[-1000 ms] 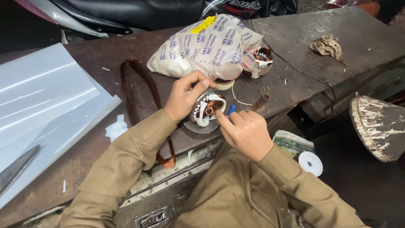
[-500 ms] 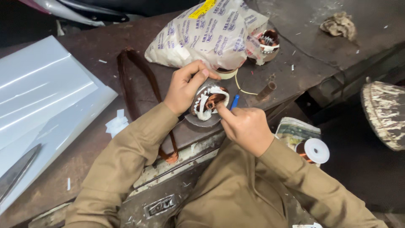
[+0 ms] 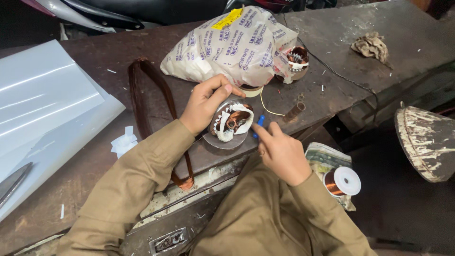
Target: The person winds copper wire around a cylindrical motor stator, using a blue-handled screwdriver to tuck and arrange the wire into slots. They repeatedly adjust the wire bundle and rotate the stator to continue winding.
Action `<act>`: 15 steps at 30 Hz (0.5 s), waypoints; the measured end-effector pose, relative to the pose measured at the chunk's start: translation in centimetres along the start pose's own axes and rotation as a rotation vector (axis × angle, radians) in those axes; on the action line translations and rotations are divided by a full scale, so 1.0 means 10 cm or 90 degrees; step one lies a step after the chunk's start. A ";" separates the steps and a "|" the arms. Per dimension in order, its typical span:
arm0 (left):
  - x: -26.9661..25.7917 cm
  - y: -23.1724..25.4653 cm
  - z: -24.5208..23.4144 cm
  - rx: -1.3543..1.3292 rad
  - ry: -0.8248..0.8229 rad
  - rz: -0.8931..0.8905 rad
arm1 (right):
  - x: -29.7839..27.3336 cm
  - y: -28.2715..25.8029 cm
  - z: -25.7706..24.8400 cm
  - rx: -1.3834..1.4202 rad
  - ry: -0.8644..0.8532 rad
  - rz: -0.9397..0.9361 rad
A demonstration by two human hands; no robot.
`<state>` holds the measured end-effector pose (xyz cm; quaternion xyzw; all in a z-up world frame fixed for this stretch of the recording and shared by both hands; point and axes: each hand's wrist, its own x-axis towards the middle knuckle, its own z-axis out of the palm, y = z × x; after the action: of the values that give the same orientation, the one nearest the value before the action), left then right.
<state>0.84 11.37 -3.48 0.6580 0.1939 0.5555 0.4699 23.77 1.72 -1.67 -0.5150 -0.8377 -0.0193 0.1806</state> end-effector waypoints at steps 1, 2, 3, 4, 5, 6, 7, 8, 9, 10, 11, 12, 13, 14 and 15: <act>0.00 0.01 0.00 0.003 0.000 0.001 | -0.01 0.03 -0.01 0.017 0.008 -0.014; 0.00 0.02 0.00 0.006 0.001 0.001 | -0.03 0.06 -0.01 0.034 0.016 -0.029; 0.01 0.03 0.01 0.008 0.001 0.002 | -0.06 0.11 -0.03 0.051 0.014 -0.048; 0.01 0.04 0.00 0.021 0.003 0.005 | -0.09 0.15 -0.03 0.069 0.012 -0.068; 0.01 0.04 0.01 0.032 0.006 0.007 | -0.13 0.20 -0.03 0.085 0.007 -0.088; 0.00 0.04 0.01 0.043 0.010 0.008 | -0.16 0.25 -0.01 0.088 0.029 -0.111; -0.01 0.04 0.01 0.032 0.009 0.005 | -0.19 0.31 0.03 0.091 0.050 -0.133; 0.00 0.03 0.02 0.021 0.008 0.002 | -0.22 0.37 0.06 0.094 0.071 -0.155; 0.00 0.02 0.01 0.011 0.008 0.000 | -0.22 0.42 0.10 0.094 0.093 -0.167; 0.00 0.02 0.02 0.004 0.009 0.002 | -0.23 0.47 0.12 0.093 0.116 -0.180; 0.00 0.02 0.01 0.000 0.010 0.005 | -0.23 0.50 0.15 0.094 0.141 -0.193; 0.00 0.02 0.01 -0.005 0.011 0.008 | -0.23 0.51 0.16 0.201 0.161 -0.139; 0.00 0.02 0.01 0.004 0.013 0.010 | -0.26 0.50 0.15 0.308 0.180 -0.082; -0.01 0.02 0.02 0.012 0.015 0.012 | -0.29 0.46 0.13 0.415 0.199 -0.023; 0.00 0.01 0.02 0.021 0.015 0.016 | -0.33 0.42 0.09 0.466 0.257 -0.033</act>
<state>0.96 11.23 -3.34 0.6613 0.2000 0.5660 0.4498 28.46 1.07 -4.19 -0.3816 -0.7497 0.1743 0.5118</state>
